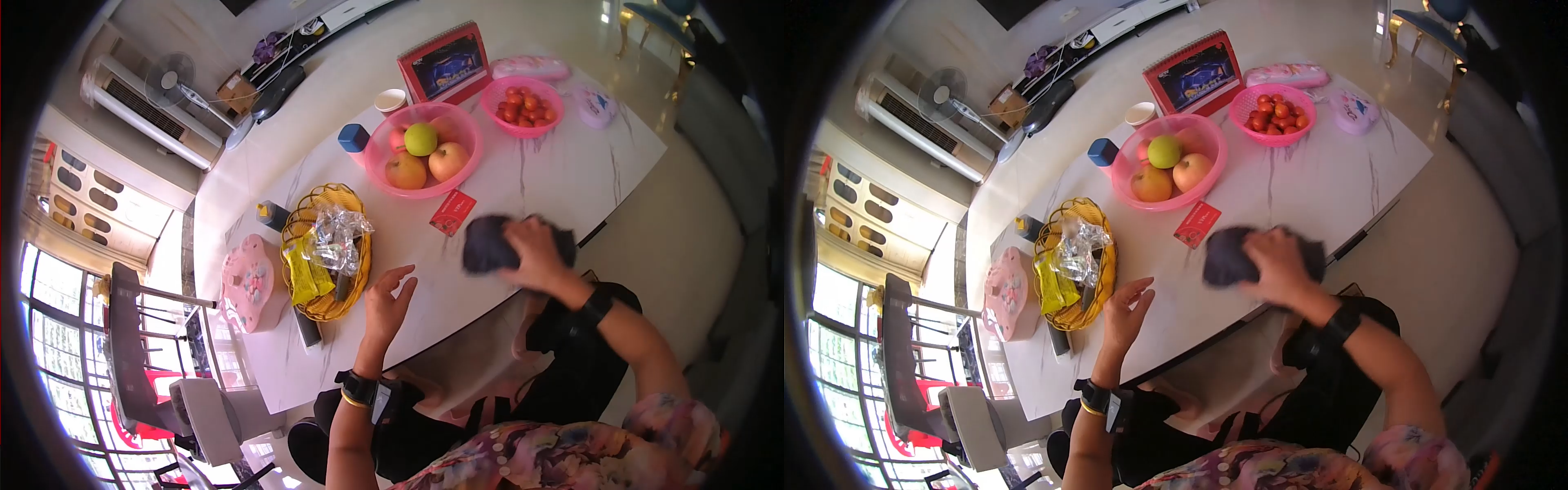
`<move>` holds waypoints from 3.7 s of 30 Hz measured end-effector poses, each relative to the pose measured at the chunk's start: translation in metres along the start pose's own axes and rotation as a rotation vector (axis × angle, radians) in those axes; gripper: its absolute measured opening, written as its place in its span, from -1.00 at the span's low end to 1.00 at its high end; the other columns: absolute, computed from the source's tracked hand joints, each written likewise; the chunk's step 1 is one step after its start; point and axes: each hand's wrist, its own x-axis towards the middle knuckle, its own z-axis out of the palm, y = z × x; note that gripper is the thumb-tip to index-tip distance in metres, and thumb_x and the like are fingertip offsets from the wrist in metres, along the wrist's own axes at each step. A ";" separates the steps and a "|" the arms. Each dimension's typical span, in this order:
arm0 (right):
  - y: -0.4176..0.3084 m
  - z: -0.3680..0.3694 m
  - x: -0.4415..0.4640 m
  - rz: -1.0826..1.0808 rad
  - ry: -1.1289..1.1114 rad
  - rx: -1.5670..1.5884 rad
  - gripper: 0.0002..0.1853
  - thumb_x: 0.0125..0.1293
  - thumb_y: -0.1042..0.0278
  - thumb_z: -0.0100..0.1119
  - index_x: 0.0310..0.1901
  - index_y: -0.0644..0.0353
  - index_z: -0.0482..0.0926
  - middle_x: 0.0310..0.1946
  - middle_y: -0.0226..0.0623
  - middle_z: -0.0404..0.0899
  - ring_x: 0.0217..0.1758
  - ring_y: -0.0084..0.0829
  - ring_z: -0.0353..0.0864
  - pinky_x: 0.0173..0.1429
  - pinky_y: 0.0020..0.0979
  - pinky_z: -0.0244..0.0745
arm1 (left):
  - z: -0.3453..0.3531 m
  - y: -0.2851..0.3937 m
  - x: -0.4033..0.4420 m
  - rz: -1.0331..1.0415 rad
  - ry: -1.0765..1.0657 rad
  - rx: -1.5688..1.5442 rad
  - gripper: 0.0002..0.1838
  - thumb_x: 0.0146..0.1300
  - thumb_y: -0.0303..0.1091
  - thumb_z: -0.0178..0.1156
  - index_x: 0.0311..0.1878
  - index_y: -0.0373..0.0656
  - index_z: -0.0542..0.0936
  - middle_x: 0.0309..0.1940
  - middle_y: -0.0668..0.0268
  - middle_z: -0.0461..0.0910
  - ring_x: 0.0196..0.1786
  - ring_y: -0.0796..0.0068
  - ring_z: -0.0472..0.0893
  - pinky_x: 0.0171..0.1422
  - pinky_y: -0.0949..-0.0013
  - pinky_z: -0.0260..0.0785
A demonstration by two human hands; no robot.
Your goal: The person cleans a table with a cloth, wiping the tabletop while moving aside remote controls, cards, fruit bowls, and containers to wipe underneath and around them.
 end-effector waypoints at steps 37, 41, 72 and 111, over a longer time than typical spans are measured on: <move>-0.182 0.058 -0.007 -0.362 -0.237 0.160 -0.41 -0.29 0.04 0.43 -0.14 0.14 0.56 0.01 -0.41 0.47 -0.04 -0.32 0.37 -0.05 -0.26 0.26 | -0.252 -0.189 -0.094 -0.403 1.166 -1.391 -0.55 0.09 -0.24 0.37 0.01 -0.21 0.48 -0.12 0.28 0.38 -0.09 0.48 0.43 0.08 0.40 0.38; -0.153 0.039 0.000 -0.330 -0.214 0.097 -0.43 -0.29 0.09 0.42 -0.16 0.16 0.55 0.01 -0.37 0.47 -0.03 -0.29 0.39 -0.01 -0.27 0.29 | -0.251 -0.197 -0.095 -0.459 1.151 -1.451 -0.60 0.09 -0.29 0.37 -0.02 -0.19 0.51 -0.14 0.28 0.36 -0.12 0.48 0.44 0.08 0.39 0.39; -0.104 0.055 -0.022 -0.077 -0.001 0.030 -0.30 -0.28 0.26 0.29 0.01 0.30 0.34 0.03 -0.05 0.36 0.09 0.05 0.28 0.17 -0.01 0.15 | -0.220 -0.176 -0.055 -0.252 1.150 -0.909 -0.22 0.11 -0.34 0.31 0.37 -0.17 0.15 0.14 0.24 0.41 0.12 0.45 0.43 0.17 0.37 0.27; -0.112 0.055 -0.020 -0.149 0.100 0.081 -0.36 -0.24 0.27 0.33 -0.02 0.26 0.38 0.00 -0.09 0.41 0.04 0.00 0.33 0.10 -0.06 0.20 | -0.200 -0.085 -0.225 -0.476 1.223 -0.457 -0.18 0.23 -0.16 0.22 0.40 -0.27 0.01 0.35 0.05 0.12 0.37 0.35 0.18 0.37 0.21 0.07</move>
